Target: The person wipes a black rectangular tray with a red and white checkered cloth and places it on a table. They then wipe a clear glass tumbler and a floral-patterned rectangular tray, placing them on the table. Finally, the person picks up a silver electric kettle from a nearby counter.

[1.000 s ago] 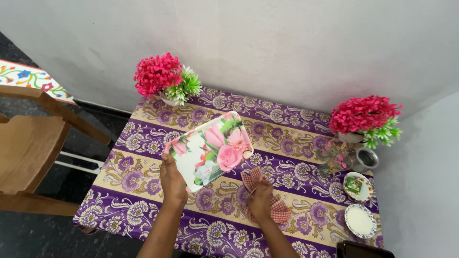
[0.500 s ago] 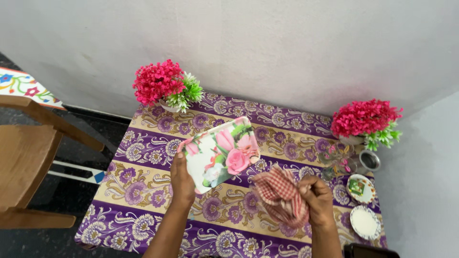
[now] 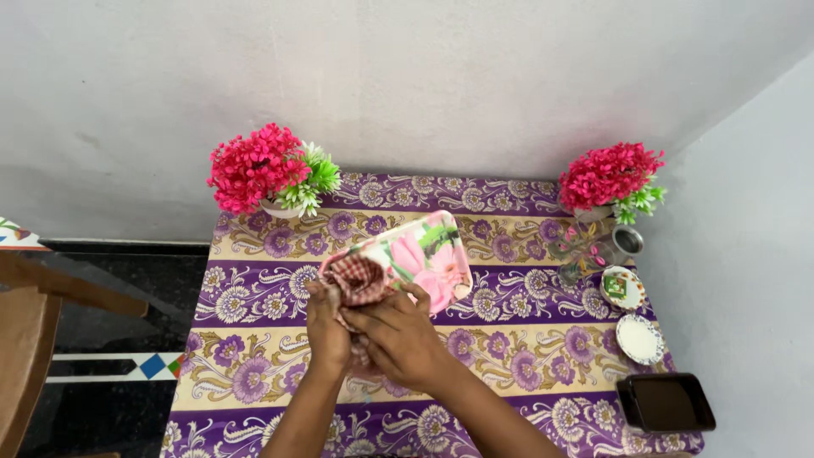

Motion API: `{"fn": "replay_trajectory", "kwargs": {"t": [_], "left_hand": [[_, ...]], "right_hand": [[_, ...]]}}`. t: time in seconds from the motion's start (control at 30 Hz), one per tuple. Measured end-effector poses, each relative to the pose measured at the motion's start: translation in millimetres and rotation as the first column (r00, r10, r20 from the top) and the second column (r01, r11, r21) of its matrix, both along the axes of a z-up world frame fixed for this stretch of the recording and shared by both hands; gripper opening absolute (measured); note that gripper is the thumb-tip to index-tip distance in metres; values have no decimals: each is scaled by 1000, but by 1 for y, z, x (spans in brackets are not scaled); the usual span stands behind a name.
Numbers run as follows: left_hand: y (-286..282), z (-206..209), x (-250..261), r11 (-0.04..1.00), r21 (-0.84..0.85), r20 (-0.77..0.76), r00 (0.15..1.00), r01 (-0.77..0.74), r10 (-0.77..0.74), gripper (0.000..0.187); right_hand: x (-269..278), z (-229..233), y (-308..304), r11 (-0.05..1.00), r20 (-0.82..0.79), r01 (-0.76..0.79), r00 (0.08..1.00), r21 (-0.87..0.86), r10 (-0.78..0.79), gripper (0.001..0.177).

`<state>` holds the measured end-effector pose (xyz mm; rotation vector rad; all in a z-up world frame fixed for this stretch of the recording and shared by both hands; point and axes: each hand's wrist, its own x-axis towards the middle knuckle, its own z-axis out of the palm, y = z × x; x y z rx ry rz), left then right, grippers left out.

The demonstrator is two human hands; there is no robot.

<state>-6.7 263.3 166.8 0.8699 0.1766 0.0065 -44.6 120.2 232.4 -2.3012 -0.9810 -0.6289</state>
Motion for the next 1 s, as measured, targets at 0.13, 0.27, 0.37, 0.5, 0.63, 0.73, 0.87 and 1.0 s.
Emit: {"fn": "replay_trajectory", "kwargs": {"t": [0.13,0.27,0.37,0.5,0.63,0.73,0.87,1.0], "left_hand": [[10,-24,10,995,93,171,984,30,-46,45],[22,-26,18,997,68,127,991,41,-49,49],[30,-23,24,988,155,169,985,7,-34,44],[42,-16,25,977,205,213,977,-56,11,50],[55,-15,29,965,253,195,981,-71,21,56],[59,-16,30,977,203,208,978,-69,26,57],[58,-16,27,982,162,206,977,-97,63,58],[64,-15,28,991,66,185,977,-120,106,54]], "right_hand": [[13,-14,21,994,-239,107,966,37,-95,49],[23,-3,43,982,30,186,982,-25,-185,43],[36,6,48,946,225,320,927,-58,-300,38],[55,7,26,881,218,472,861,-10,-459,33],[55,1,5,842,163,537,836,-45,-524,38],[46,-4,5,791,155,599,799,-126,-581,43],[33,-19,6,743,122,633,773,-218,-622,40],[21,-42,14,787,43,574,813,-226,-580,46]]}}
